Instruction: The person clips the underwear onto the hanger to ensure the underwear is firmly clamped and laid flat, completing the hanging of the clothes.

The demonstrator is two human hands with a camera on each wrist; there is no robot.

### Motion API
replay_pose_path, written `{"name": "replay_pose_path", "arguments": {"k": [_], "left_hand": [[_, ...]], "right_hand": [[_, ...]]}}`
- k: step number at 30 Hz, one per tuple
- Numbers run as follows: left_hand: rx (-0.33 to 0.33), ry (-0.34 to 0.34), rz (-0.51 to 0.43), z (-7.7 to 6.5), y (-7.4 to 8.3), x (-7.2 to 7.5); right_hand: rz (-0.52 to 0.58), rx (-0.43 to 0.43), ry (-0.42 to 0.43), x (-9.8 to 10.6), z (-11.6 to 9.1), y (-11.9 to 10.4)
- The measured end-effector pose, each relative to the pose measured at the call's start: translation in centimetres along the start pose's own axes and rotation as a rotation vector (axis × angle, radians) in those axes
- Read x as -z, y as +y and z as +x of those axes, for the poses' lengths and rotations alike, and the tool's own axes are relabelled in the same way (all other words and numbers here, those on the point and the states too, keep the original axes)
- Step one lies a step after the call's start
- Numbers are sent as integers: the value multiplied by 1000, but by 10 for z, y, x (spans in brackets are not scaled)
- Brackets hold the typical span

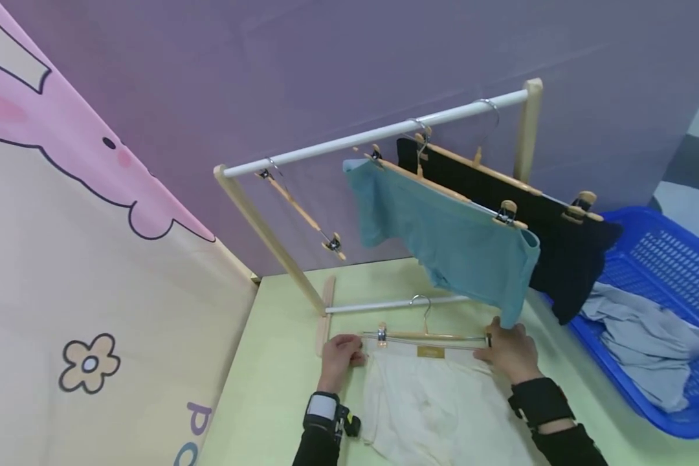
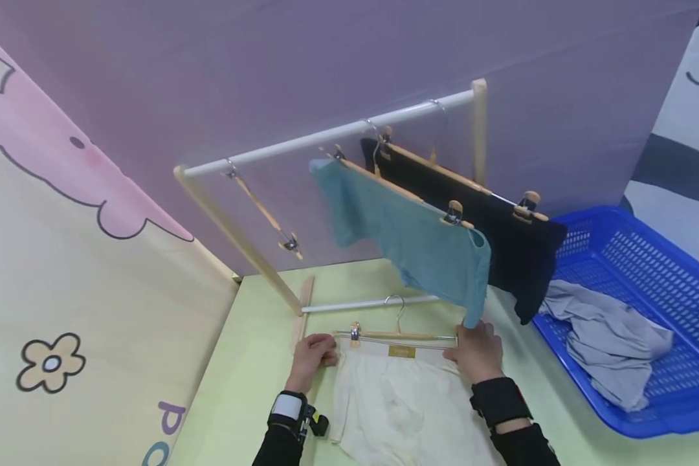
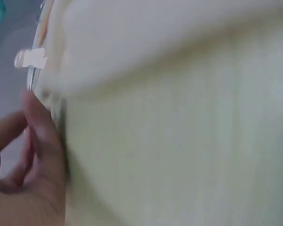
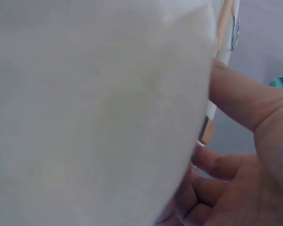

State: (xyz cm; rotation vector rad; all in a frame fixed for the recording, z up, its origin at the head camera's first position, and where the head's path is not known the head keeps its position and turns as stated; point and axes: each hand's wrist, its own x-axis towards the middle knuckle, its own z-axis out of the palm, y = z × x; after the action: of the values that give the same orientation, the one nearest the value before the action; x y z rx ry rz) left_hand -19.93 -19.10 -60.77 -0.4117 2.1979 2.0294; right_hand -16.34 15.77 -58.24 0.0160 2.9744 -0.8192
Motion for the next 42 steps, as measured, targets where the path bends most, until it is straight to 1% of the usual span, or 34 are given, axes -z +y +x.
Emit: {"name": "replay_pose_path", "arguments": {"k": [2,3,5,8,11,13,15,17,21,23,26,28,30,31,34,37,40,42], "left_hand": [[-42,68,46,4,10,13],[-63,110,91,7,19,21],[-111,182,180,12,42,38],[-182,275,322,18,84,56],[-261,366,414,23,125,63],[-292,400,452,26,146,63],[-309,402,464,31,160,62],[-309,383,473,34,171,61],[-320,355,477,39,183,57],[-333,346,512,41,185,54],[-341,347,575,40,183,50],[-341,361,613,40,180,49],[-346,381,613,38,179,50],[-350,391,616,38,178,50],[-354,391,611,37,180,50],[-353,377,606,38,181,50],[-344,366,598,43,180,51],[-339,361,595,45,179,51]], "right_hand": [[-7,4,-24,6,2,2],[-9,10,-37,8,3,2],[-8,28,-51,10,4,3],[-2,43,-47,12,5,4],[17,42,-28,13,6,7],[37,41,-6,13,4,9],[54,32,6,11,2,12],[71,38,27,9,0,15],[85,56,47,2,-2,22],[111,92,47,-1,-2,27],[220,165,10,-1,-1,36],[284,178,-48,2,-3,39],[329,177,-69,5,-6,39],[333,170,-68,7,-8,37],[360,138,-27,13,-19,26],[416,119,31,21,-31,9],[442,130,112,29,-42,-12],[432,164,195,32,-48,-25]]}}
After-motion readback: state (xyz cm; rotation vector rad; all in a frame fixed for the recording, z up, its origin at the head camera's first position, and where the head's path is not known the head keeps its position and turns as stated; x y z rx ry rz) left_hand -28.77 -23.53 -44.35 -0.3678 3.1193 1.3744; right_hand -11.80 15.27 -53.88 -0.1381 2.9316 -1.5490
